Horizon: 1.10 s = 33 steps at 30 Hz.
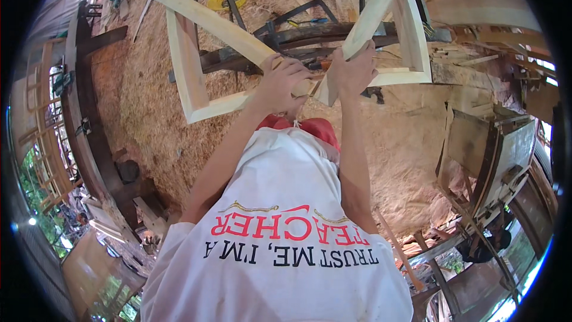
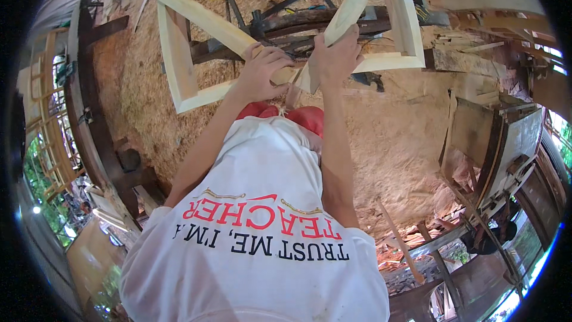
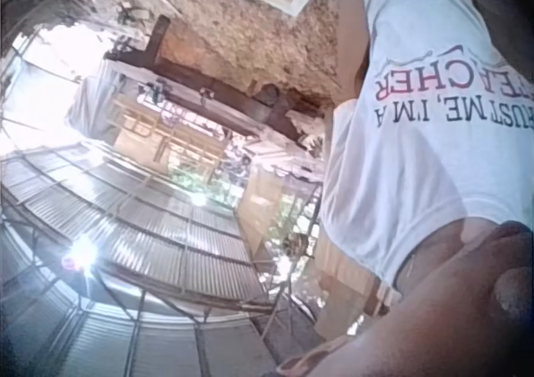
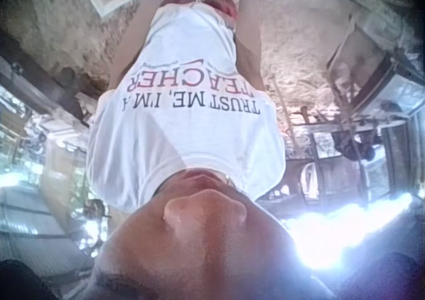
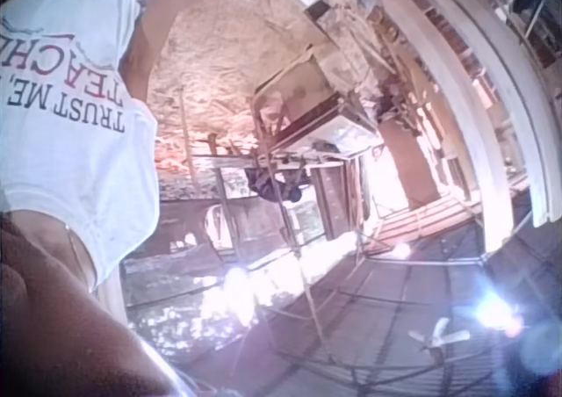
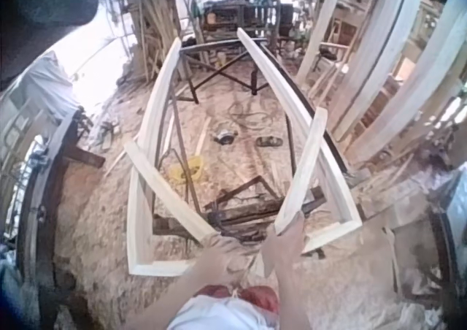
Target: The person measures a wooden frame using a tape measure, picks up several wooden strips from the floor, and nails them into the frame with a hammer.
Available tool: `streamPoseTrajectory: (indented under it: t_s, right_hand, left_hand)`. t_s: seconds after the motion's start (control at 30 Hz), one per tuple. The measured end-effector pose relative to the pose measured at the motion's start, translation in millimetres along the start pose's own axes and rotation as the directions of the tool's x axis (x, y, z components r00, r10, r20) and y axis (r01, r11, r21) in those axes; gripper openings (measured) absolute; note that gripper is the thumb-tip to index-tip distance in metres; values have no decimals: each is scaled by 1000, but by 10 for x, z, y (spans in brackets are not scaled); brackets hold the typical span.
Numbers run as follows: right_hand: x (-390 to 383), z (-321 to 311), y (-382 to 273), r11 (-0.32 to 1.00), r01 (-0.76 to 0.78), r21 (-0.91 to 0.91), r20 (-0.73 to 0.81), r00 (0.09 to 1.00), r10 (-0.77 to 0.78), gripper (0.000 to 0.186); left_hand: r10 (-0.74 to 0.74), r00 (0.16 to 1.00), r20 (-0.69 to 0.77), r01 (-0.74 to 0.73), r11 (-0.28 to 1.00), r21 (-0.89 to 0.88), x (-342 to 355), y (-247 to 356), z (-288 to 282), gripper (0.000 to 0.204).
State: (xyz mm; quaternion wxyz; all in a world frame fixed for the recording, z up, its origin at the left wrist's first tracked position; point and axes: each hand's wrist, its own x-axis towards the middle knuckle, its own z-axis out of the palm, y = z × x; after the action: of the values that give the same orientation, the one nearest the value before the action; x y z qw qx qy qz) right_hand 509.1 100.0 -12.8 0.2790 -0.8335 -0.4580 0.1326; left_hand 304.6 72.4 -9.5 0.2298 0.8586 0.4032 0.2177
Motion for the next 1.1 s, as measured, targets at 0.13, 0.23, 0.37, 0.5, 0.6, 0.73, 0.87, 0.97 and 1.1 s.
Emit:
streamPoseTrajectory:
  t_s: [0.13, 0.23, 0.37, 0.5, 0.6, 0.73, 0.87, 0.97, 1.1]
  right_hand:
    - [25, 25, -8, 998, -39, 47, 6, 999, 39, 95]
    - [44, -1, -19, 995, -82, 55, 29, 996, 81, 94]
    - [68, -69, -22, 956, -86, 281, 85, 994, 65, 91]
    - [100, -41, 6, 991, -112, 74, 48, 993, 109, 92]
    - [90, -20, 44, 990, -135, 38, 49, 990, 133, 92]
    - [42, -62, 59, 920, -298, 256, 236, 942, 240, 82]
    - [87, -149, 71, 972, -167, 168, 120, 982, 148, 97]
    - [58, -199, 48, 968, -184, 174, 181, 972, 152, 98]
    - [34, -122, 109, 988, -114, 109, 181, 979, 93, 92]
  left_hand:
    - [-224, 913, -340, 226, 973, -33, -131, -253, 79, 65]
    - [-725, 334, -603, 307, 688, -658, -98, -679, 201, 54]
    - [-925, 359, 126, -145, -189, -971, -66, -1252, 51, 39]
    - [-944, 330, -2, -92, -30, -995, 152, -1464, 72, 31]
    - [-979, 190, -77, -134, 52, -990, 119, -1552, 234, 26]
    - [-966, 257, 39, 42, -29, -999, -231, -1758, 321, 40]
    - [-936, 280, 215, 75, -202, -977, -266, -1768, 224, 50]
    - [-936, 304, 176, 86, -157, -984, -187, -1629, 114, 58]
    - [-978, 197, 65, 250, -14, -968, -399, -1413, -44, 65]
